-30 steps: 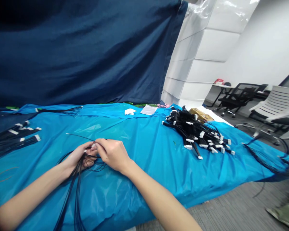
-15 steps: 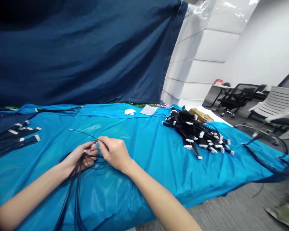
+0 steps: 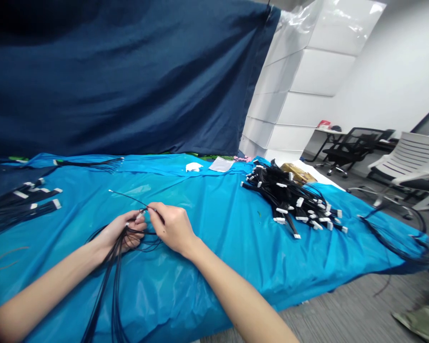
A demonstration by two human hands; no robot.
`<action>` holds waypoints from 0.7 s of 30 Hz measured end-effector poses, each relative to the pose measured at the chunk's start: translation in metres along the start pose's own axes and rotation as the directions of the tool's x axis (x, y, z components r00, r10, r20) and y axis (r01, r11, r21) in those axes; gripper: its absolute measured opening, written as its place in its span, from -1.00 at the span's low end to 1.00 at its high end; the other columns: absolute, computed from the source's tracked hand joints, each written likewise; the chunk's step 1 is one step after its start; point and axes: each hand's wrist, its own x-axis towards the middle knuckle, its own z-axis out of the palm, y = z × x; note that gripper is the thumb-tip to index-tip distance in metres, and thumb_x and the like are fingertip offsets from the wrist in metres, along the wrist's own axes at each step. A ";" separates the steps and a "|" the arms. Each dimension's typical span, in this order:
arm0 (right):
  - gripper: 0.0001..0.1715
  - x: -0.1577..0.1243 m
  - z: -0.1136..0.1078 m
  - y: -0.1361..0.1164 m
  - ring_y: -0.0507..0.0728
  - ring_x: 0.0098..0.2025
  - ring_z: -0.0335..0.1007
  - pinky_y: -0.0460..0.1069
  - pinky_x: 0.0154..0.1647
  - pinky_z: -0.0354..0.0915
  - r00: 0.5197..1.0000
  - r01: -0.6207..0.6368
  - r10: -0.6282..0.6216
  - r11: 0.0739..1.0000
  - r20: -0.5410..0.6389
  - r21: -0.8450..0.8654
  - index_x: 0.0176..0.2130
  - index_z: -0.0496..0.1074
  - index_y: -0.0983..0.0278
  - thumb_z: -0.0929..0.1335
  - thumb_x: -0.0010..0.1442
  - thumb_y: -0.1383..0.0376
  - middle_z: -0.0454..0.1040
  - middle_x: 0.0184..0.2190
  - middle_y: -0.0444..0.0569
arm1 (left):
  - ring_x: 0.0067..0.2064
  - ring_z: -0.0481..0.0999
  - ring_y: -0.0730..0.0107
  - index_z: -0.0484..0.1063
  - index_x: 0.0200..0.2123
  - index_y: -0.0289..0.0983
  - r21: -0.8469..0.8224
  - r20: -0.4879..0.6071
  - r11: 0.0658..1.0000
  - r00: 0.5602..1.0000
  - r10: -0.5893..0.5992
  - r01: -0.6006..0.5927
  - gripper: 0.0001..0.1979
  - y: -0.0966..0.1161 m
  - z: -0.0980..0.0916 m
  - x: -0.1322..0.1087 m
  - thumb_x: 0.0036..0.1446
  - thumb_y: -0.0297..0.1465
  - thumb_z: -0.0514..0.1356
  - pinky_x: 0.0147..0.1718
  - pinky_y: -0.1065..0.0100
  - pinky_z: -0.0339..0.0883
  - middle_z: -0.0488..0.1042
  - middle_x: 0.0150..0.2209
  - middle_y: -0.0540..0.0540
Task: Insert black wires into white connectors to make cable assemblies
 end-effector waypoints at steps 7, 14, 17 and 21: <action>-0.75 0.000 0.000 0.000 0.02 -0.39 0.39 -0.15 -0.34 0.22 1.000 0.000 0.000 1.000 0.004 -0.006 -0.19 0.38 0.28 0.18 0.22 0.30 0.49 -0.35 -0.05 | -0.81 -0.03 0.64 0.06 -0.68 -0.28 -0.005 0.012 1.000 1.000 -0.005 0.005 -0.65 -0.001 -0.001 0.001 0.15 -0.37 -0.12 -0.85 0.58 -0.16 -0.05 -0.76 0.14; -0.74 -0.001 0.001 0.000 0.01 -0.39 0.39 -0.15 -0.34 0.21 1.000 0.022 -0.022 1.000 0.010 -0.005 -0.19 0.38 0.31 0.17 0.23 0.30 0.48 -0.35 -0.04 | -0.81 -0.03 0.64 0.07 -0.67 -0.29 -0.007 0.012 1.000 1.000 -0.005 0.005 -0.66 -0.001 -0.002 0.001 0.14 -0.38 -0.11 -0.85 0.58 -0.13 -0.06 -0.76 0.14; -0.74 0.000 0.002 0.000 0.01 -0.40 0.39 -0.15 -0.35 0.21 1.000 0.024 -0.024 1.000 0.013 -0.009 -0.19 0.38 0.31 0.17 0.23 0.30 0.48 -0.37 -0.04 | -0.80 -0.03 0.63 0.07 -0.67 -0.28 -0.006 0.017 1.000 1.000 -0.001 0.001 -0.68 -0.001 -0.002 0.001 0.13 -0.39 -0.10 -0.85 0.58 -0.13 -0.05 -0.76 0.14; -0.74 0.000 0.002 0.000 0.01 -0.41 0.39 -0.15 -0.37 0.21 1.000 0.022 -0.022 1.000 0.019 -0.015 -0.20 0.38 0.31 0.16 0.23 0.29 0.48 -0.38 -0.05 | -0.80 -0.03 0.63 0.07 -0.66 -0.28 -0.005 0.016 1.000 1.000 -0.003 0.003 -0.69 -0.001 -0.003 0.002 0.12 -0.39 -0.08 -0.85 0.58 -0.13 -0.05 -0.76 0.14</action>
